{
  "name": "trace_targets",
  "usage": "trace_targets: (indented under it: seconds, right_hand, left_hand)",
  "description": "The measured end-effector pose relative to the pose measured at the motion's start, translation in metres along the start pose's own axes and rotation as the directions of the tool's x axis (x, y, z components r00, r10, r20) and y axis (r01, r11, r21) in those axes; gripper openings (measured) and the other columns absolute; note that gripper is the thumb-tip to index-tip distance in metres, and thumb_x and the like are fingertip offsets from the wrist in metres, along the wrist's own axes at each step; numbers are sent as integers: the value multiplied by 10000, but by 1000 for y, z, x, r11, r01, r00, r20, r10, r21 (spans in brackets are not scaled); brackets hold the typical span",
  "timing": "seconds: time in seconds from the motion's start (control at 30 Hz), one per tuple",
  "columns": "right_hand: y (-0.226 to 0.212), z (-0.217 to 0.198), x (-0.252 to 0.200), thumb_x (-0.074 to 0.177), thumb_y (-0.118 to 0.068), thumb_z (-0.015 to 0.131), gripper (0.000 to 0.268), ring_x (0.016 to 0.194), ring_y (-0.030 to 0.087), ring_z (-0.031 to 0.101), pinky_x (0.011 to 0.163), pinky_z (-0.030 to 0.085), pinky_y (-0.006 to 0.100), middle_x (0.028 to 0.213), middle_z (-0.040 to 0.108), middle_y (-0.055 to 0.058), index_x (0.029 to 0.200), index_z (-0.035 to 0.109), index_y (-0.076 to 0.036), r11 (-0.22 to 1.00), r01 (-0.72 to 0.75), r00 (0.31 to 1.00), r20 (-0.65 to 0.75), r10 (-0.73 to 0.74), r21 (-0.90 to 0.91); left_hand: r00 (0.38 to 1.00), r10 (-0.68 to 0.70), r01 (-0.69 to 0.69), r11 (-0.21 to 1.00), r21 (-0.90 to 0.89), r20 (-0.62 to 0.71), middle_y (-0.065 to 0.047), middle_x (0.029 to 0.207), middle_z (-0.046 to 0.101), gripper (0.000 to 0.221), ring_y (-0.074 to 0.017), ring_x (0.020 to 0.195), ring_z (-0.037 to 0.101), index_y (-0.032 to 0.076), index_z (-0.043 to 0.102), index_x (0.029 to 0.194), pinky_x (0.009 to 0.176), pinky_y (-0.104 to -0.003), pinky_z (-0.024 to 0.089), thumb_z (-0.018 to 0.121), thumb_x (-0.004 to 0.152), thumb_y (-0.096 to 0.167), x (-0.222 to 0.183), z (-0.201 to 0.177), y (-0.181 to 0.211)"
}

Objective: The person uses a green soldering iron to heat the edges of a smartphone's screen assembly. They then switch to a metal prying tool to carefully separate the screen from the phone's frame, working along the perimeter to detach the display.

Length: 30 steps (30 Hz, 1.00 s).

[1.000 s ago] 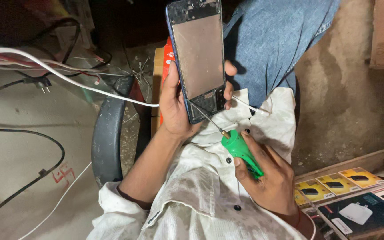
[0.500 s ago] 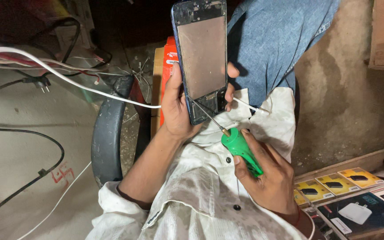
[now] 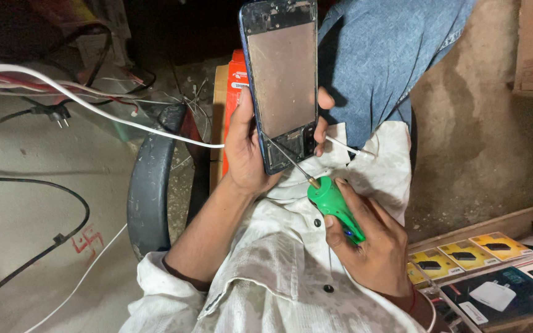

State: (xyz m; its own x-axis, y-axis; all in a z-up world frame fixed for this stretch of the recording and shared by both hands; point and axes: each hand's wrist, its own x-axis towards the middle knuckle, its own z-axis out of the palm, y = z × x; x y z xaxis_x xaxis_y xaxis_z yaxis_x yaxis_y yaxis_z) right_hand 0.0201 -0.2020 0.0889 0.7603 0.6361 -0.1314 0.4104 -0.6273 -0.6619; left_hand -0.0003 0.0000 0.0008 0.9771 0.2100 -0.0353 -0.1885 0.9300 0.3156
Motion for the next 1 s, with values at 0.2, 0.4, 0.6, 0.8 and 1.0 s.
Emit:
trace_targets:
  seconds: [0.2,0.4,0.6,0.8,1.0]
  right_hand:
    - [0,1,1,872,-145,743,523,776,297,693,703,551,385,954,692,177,1366,620,-21,1000,-12,1000,-3,12,7]
    - [1,0,-1,871,-149,744,521,798,314,695,717,554,392,978,697,183,1359,620,-17,1000,7,1000,1,-7,9]
    - [5,2,-2,864,-134,737,511,840,350,699,747,557,418,1010,697,197,1344,619,-3,998,65,998,13,-65,6]
    - [4,1,-2,868,-135,735,518,828,341,698,738,558,408,1000,693,202,1353,613,2,999,46,999,11,-46,17]
    - [2,2,0,881,-137,728,506,818,318,701,726,556,396,994,697,193,1357,613,-7,999,35,999,-7,-35,18]
  left_hand:
    - [1000,-5,5,1000,-12,0,-195,1292,614,719,-236,978,642,-29,482,1447,833,-378,562,261,1167,596,1,0,-1]
    - [1000,-6,6,998,-66,-3,-199,1301,609,732,-255,977,641,-31,477,1450,840,-400,562,240,1164,600,2,1,-1]
    - [999,13,-16,994,-109,-33,-212,1290,610,727,-281,970,648,-7,456,1467,835,-419,570,222,1155,606,3,4,1]
    - [999,29,-30,997,-72,-20,-216,1292,612,711,-275,971,650,-6,461,1468,833,-411,571,230,1169,595,2,3,-1]
    - [1000,14,-15,998,-68,-7,-208,1297,610,712,-264,975,643,-9,462,1465,833,-406,567,234,1172,598,1,2,-2]
